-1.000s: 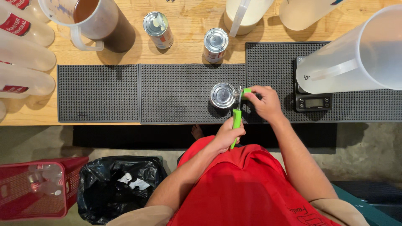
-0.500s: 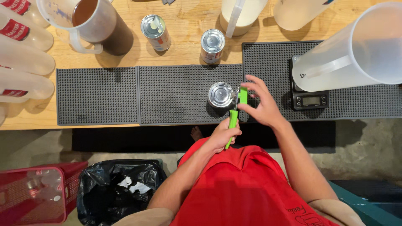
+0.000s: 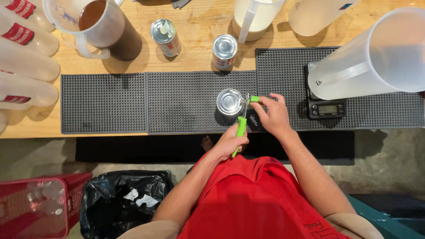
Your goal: The person uses a green manual can opener to cut the lids off three metal cans placed on a black mat. They operate the tool by turning the knob while holding the can steady, then remove the cut lid from each can.
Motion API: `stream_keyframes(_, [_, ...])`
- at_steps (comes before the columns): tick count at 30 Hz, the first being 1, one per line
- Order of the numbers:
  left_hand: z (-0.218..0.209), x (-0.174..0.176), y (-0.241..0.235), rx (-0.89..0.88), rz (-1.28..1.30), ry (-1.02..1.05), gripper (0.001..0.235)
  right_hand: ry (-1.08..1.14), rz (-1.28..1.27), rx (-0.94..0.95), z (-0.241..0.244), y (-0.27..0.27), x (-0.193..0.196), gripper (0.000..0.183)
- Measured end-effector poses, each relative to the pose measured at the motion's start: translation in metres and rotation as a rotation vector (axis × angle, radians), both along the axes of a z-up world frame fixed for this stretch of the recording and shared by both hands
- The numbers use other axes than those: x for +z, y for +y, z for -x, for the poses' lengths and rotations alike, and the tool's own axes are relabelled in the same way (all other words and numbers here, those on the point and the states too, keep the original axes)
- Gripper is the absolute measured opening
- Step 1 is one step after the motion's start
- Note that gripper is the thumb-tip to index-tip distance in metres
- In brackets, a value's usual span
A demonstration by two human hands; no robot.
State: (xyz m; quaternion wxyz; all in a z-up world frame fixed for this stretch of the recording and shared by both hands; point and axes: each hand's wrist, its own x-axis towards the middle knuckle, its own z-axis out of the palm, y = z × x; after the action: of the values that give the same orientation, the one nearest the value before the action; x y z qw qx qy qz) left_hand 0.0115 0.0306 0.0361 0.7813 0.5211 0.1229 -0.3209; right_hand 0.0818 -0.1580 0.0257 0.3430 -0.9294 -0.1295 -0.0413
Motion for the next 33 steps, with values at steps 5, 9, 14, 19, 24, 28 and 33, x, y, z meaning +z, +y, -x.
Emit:
stream_keyframes(5, [-0.004, -0.008, 0.007, -0.025, 0.02, -0.014, 0.02, 0.368, -0.44, -0.165, -0.002, 0.01, 0.004, 0.024])
stream_keyframes(9, [0.004, -0.03, 0.01, 0.002, 0.475, 0.241, 0.037, 0.416, -0.614, -0.133, 0.006, -0.005, -0.024, 0.044])
stream_keyframes(14, [0.009, -0.054, 0.002, 0.053, 0.528, 0.288, 0.026, 0.44, -0.789, -0.152, 0.027, -0.002, -0.02, 0.041])
stream_keyframes(19, [0.003, -0.041, -0.009, 0.088, 0.33, 0.283, 0.042, 0.49, -0.849, -0.183, 0.052, 0.0, -0.033, 0.039])
stream_keyframes(24, [0.007, -0.042, -0.012, 0.025, 0.112, -0.101, 0.042, 0.82, -0.887, -0.18, 0.067, 0.027, 0.031, 0.065])
stream_keyframes(28, [0.006, 0.0, -0.012, -0.005, -0.034, -0.207, 0.056, 0.778, -0.817, -0.19, 0.064, 0.033, 0.007, 0.063])
stream_keyframes(33, [0.005, 0.012, -0.019, -0.064, -0.237, -0.513, 0.067, 0.502, -0.674, -0.472, 0.076, 0.024, -0.009, 0.03])
